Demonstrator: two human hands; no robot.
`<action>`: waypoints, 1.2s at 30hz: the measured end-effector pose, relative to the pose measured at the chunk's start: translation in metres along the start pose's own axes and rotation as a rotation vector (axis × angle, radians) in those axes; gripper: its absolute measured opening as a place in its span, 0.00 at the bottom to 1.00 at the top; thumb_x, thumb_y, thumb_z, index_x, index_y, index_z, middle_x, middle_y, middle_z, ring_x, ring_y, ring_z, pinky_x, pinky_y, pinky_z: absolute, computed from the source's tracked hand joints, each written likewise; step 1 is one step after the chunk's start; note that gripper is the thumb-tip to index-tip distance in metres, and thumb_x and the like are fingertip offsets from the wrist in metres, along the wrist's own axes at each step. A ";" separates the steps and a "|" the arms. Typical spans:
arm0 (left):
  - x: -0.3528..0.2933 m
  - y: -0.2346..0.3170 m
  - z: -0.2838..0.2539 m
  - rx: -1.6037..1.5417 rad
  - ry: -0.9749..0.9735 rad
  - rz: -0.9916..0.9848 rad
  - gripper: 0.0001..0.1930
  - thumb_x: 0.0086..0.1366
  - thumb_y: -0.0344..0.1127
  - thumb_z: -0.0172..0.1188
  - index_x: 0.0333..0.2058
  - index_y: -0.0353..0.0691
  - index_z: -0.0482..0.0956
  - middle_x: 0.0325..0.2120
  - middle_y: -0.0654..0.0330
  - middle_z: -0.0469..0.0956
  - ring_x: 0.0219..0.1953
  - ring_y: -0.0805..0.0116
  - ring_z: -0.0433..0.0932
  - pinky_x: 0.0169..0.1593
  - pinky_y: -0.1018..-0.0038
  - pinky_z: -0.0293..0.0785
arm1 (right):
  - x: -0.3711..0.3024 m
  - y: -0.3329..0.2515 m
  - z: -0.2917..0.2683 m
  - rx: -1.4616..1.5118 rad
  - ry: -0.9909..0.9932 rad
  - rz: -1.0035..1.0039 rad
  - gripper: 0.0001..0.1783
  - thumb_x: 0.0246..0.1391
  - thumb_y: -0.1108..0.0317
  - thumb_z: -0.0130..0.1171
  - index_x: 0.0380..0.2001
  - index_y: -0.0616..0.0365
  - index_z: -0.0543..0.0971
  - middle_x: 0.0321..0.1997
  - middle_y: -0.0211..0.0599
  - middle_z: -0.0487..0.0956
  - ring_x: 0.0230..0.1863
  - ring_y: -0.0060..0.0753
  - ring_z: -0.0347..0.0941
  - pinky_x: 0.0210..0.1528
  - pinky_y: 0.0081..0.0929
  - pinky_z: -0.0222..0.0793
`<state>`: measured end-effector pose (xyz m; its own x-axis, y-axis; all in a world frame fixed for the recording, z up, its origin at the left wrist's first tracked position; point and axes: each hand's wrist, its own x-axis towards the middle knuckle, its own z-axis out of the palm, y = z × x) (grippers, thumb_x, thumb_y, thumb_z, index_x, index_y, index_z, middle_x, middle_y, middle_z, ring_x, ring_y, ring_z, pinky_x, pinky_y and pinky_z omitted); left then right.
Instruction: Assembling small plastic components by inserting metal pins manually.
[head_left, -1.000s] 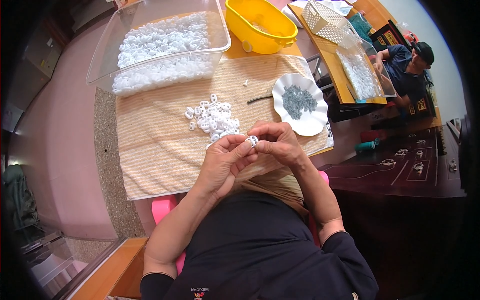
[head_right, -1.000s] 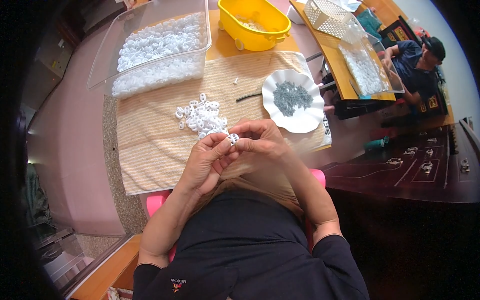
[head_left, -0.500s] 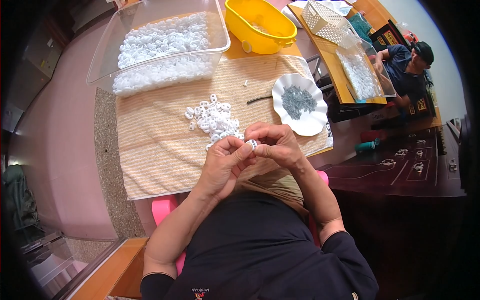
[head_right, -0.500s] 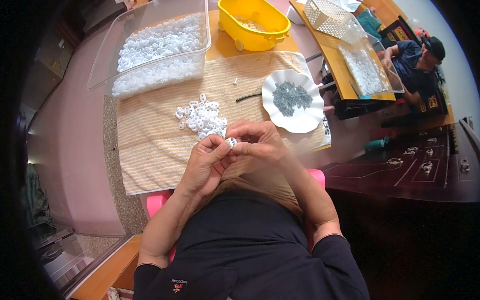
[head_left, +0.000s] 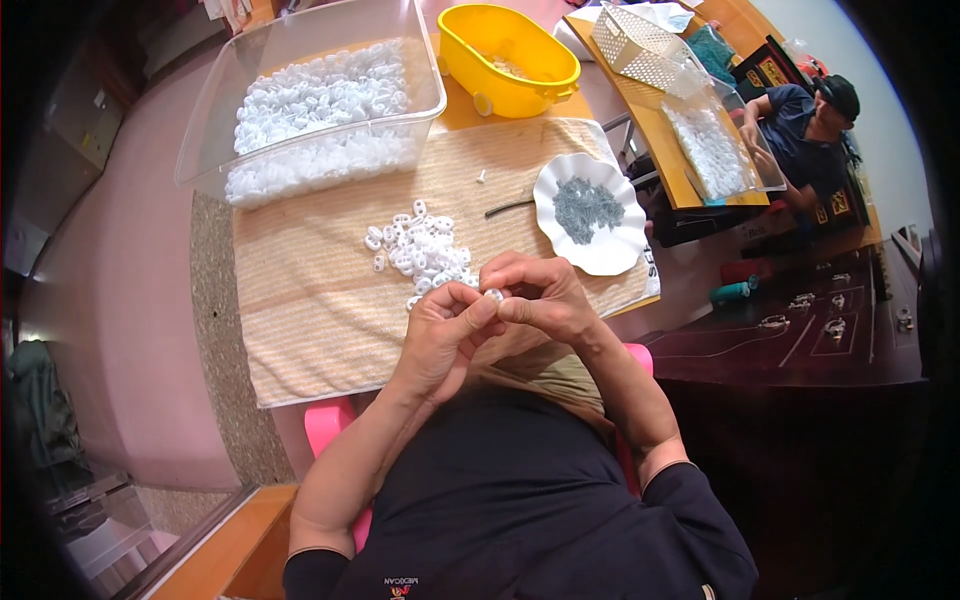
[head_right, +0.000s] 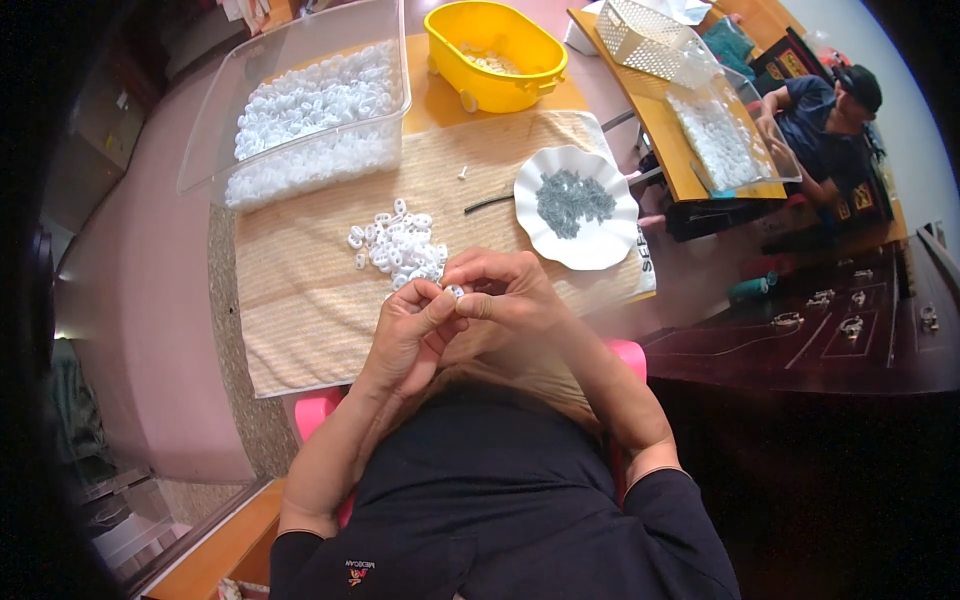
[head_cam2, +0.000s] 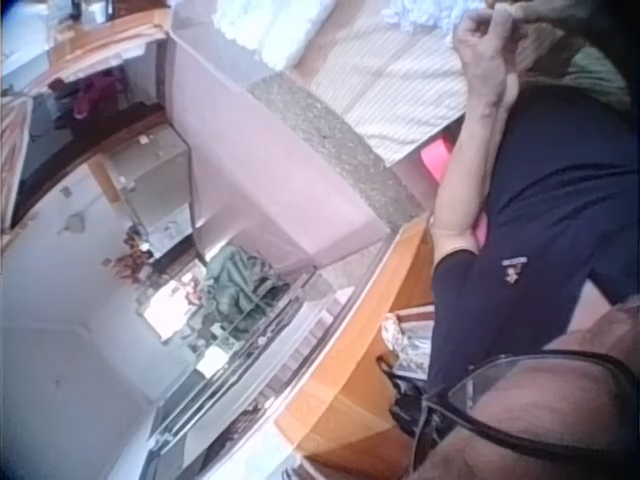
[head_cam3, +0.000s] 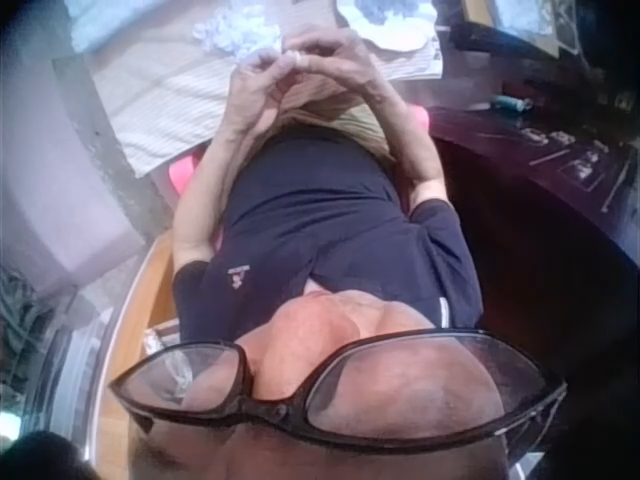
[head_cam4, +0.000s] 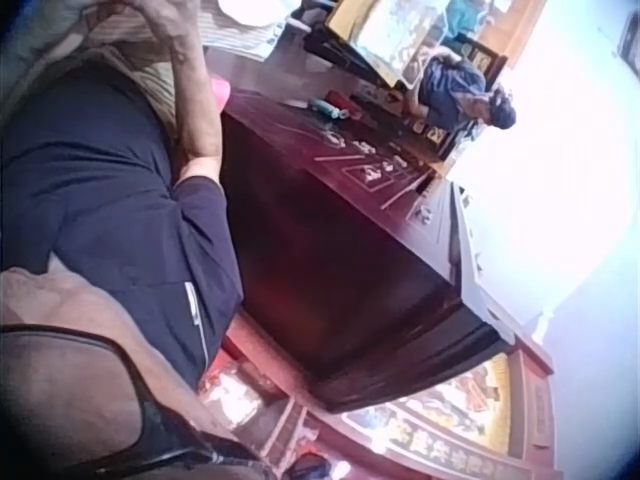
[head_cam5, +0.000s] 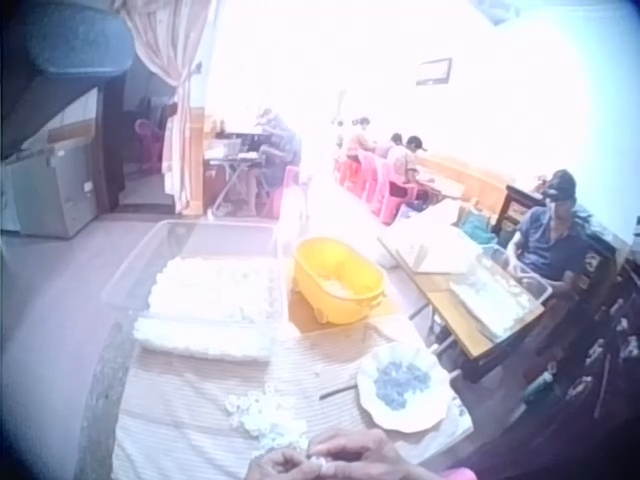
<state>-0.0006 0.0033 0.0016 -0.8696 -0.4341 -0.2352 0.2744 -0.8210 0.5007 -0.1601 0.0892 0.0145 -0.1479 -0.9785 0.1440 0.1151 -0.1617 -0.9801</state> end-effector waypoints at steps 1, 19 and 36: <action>0.001 0.000 0.000 -0.013 -0.001 -0.011 0.04 0.61 0.28 0.63 0.32 0.39 0.75 0.31 0.59 0.80 0.30 0.72 0.79 0.38 0.78 0.78 | 0.000 0.001 0.000 0.053 0.014 0.015 0.14 0.50 0.77 0.64 0.41 0.66 0.79 0.45 0.42 0.75 0.44 0.26 0.72 0.44 0.20 0.70; -0.002 0.003 0.005 0.109 0.011 0.032 0.06 0.60 0.27 0.63 0.35 0.35 0.76 0.45 0.50 0.76 0.37 0.74 0.78 0.45 0.76 0.77 | 0.110 -0.082 -0.088 -0.700 0.677 -0.425 0.11 0.53 0.74 0.62 0.40 0.67 0.80 0.30 0.39 0.81 0.32 0.22 0.78 0.33 0.16 0.73; -0.007 -0.009 0.010 0.493 -0.079 0.237 0.04 0.58 0.24 0.64 0.32 0.34 0.79 0.38 0.56 0.79 0.34 0.79 0.76 0.40 0.81 0.74 | 0.057 -0.017 -0.037 -0.850 0.090 0.115 0.08 0.50 0.75 0.63 0.35 0.64 0.80 0.31 0.33 0.79 0.32 0.20 0.73 0.35 0.22 0.70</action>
<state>-0.0013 0.0175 0.0075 -0.8409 -0.5410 -0.0154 0.2579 -0.4255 0.8675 -0.2074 0.0407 0.0344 -0.2622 -0.9631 0.0613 -0.6345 0.1242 -0.7629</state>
